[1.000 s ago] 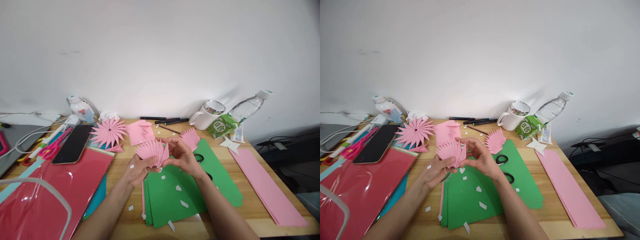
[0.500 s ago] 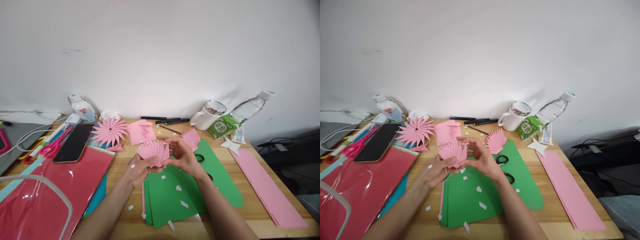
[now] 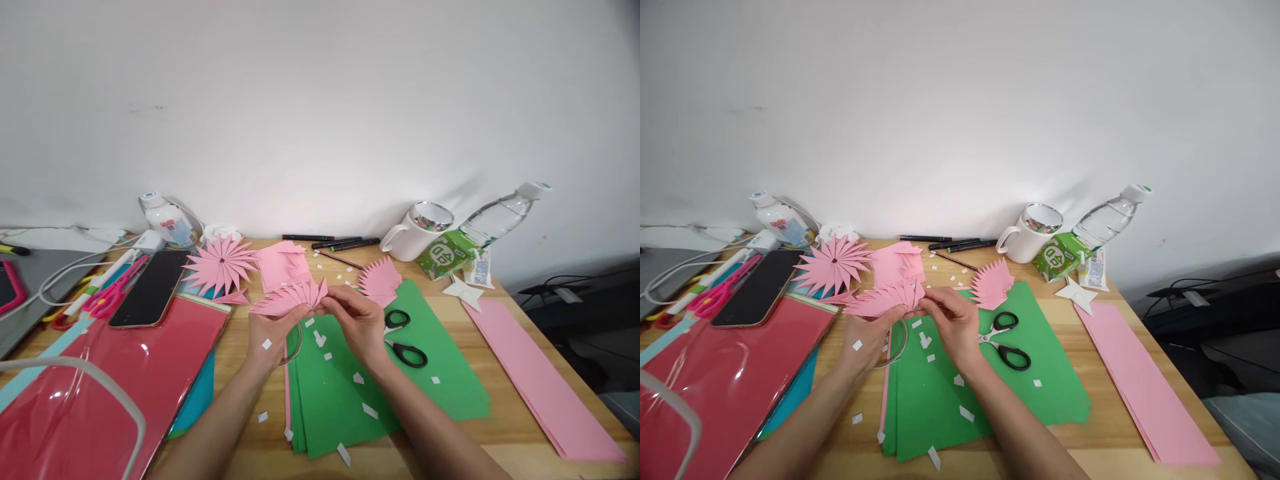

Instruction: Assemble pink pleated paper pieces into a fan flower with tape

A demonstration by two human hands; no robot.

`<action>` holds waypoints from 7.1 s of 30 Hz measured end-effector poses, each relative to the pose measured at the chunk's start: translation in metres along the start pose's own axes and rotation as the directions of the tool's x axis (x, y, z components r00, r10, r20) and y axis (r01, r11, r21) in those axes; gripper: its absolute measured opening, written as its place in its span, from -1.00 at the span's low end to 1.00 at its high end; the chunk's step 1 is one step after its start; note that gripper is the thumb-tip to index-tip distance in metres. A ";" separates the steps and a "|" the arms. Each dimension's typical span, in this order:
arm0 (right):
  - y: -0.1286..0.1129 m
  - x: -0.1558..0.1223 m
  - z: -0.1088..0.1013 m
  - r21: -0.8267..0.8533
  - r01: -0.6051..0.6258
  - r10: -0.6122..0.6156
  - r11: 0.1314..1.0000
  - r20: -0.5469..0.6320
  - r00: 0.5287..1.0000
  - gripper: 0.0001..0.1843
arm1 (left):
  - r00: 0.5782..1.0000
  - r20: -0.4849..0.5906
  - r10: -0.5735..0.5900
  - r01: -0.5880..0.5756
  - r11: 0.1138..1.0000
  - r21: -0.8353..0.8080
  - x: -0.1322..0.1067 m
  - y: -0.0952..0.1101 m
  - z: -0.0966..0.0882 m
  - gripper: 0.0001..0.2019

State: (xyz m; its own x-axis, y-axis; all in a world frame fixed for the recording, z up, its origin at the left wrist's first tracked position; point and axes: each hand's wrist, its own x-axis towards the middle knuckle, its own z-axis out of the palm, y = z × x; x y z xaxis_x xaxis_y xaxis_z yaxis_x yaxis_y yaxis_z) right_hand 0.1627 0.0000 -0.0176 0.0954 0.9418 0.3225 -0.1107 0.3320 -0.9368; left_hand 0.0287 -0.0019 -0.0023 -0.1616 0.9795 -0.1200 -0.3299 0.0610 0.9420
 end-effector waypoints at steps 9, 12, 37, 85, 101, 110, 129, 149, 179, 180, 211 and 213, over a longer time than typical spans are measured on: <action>-0.007 -0.010 0.006 -0.245 0.158 -0.172 0.956 -0.036 0.984 -0.75 | 0.949 0.079 0.306 -0.315 0.893 0.321 -0.001 0.016 -0.011 -0.91; -0.008 -0.010 0.005 -0.271 0.193 -0.207 0.943 -0.021 0.978 -0.69 | 0.941 0.115 0.319 -0.339 0.884 0.322 -0.003 0.019 -0.011 -0.93; -0.001 -0.006 0.011 0.167 -0.181 0.185 0.969 -0.011 0.983 -0.65 | 0.984 0.052 -0.172 0.175 0.981 -0.078 0.005 0.001 -0.007 -0.76; 0.005 0.007 -0.016 -0.221 0.241 -0.148 0.945 0.370 0.917 -0.72 | 0.837 0.190 -0.514 0.532 0.844 -0.061 0.005 0.016 -0.011 -0.66; -0.001 0.011 -0.022 -0.112 0.163 -0.100 0.980 0.436 0.895 -0.46 | 0.811 0.335 -0.479 0.498 0.867 0.033 0.005 0.014 -0.018 -0.66; -0.008 0.012 -0.023 -0.101 0.102 -0.047 0.990 0.447 0.894 -0.51 | 0.809 0.367 -0.459 0.480 0.876 0.036 0.004 0.010 -0.018 -0.68; -0.007 -0.001 0.004 0.166 -0.166 0.170 0.972 -0.011 0.985 -0.78 | 0.727 0.372 0.578 -0.687 0.629 0.365 -0.001 0.014 -0.025 -0.88; -0.014 -0.015 0.007 0.086 0.172 -0.179 0.981 0.077 0.981 -0.83 | 0.277 0.654 0.704 -0.901 -0.048 0.432 -0.010 0.016 -0.038 -0.63; -0.025 -0.005 0.000 0.144 -0.051 0.003 0.988 0.314 0.949 -0.77 | 0.251 0.676 0.693 -0.900 -0.090 0.426 -0.015 0.016 -0.040 -0.61; -0.023 -0.005 0.000 0.141 -0.057 0.010 0.988 0.308 0.951 -0.76 | 0.258 0.658 0.708 -0.903 -0.065 0.424 -0.014 0.015 -0.039 -0.63; -0.003 0.001 0.007 0.138 -0.425 0.412 0.895 0.115 0.904 -0.71 | 0.991 0.030 -0.128 0.130 0.987 -0.095 -0.003 0.003 0.001 -0.76; -0.004 0.002 0.007 0.118 -0.427 0.409 0.896 0.152 0.900 -0.72 | 0.989 0.036 -0.142 0.146 0.981 -0.131 -0.002 0.003 0.001 -0.76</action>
State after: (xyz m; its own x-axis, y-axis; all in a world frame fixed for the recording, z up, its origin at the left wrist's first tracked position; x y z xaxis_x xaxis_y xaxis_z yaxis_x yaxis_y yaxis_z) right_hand 0.1566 0.0012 -0.0123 -0.1103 0.9913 -0.0722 -0.2568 -0.0986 -0.9614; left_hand 0.0292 -0.0040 0.0012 -0.0796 0.9672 -0.2413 -0.4691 0.1773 0.8652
